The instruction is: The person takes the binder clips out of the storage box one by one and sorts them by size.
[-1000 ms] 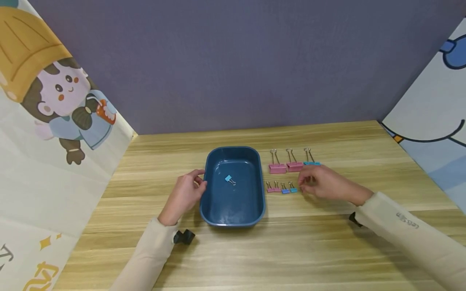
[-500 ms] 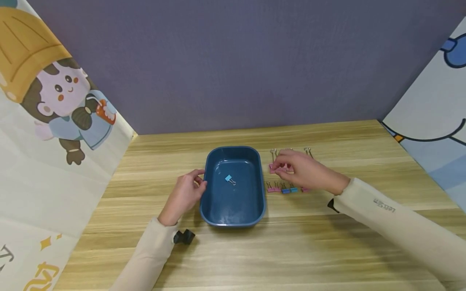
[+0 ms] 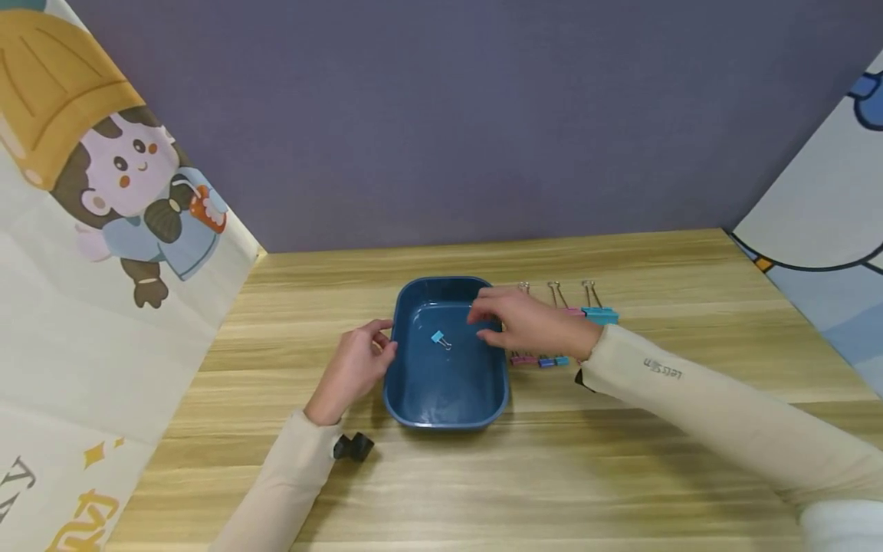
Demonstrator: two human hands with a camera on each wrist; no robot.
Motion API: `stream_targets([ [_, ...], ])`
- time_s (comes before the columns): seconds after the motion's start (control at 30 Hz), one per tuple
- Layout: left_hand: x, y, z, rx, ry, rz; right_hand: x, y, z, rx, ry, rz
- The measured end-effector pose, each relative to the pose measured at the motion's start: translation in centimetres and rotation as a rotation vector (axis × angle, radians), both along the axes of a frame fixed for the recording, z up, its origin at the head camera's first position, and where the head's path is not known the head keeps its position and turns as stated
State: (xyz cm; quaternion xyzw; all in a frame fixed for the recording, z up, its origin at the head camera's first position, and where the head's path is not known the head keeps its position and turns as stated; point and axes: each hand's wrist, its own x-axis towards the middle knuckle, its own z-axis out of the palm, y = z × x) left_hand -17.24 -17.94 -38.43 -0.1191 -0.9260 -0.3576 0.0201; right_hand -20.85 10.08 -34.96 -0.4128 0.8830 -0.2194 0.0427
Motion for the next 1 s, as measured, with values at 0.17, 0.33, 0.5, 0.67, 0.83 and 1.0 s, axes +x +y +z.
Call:
stream_targets([
  [0.17, 0.0, 0.0, 0.1, -0.007, -0.005, 0.002, -0.4, -1.4, -0.9, 0.030, -0.036, 0.034],
  [0.33, 0.0, 0.1, 0.1, -0.009, -0.013, 0.004, -0.6, -2.6, -1.6, 0.084, -0.056, 0.042],
  [0.5, 0.0, 0.1, 0.1, -0.010, -0.019, 0.006, -1.2, -3.5, -2.0, 0.163, -0.044, 0.040],
  [0.67, -0.1, 0.1, 0.1, -0.013, -0.016, 0.008, -1.7, -4.5, -2.2, 0.223, -0.047, 0.008],
  [0.83, -0.1, 0.1, 0.1, -0.009, -0.015, 0.006, -2.2, -5.5, -2.4, 0.291, -0.089, -0.009],
  [1.0, -0.2, 0.0, 0.0, -0.011, -0.001, -0.005, -2.5, -6.3, -2.7, 0.315, -0.098, 0.009],
])
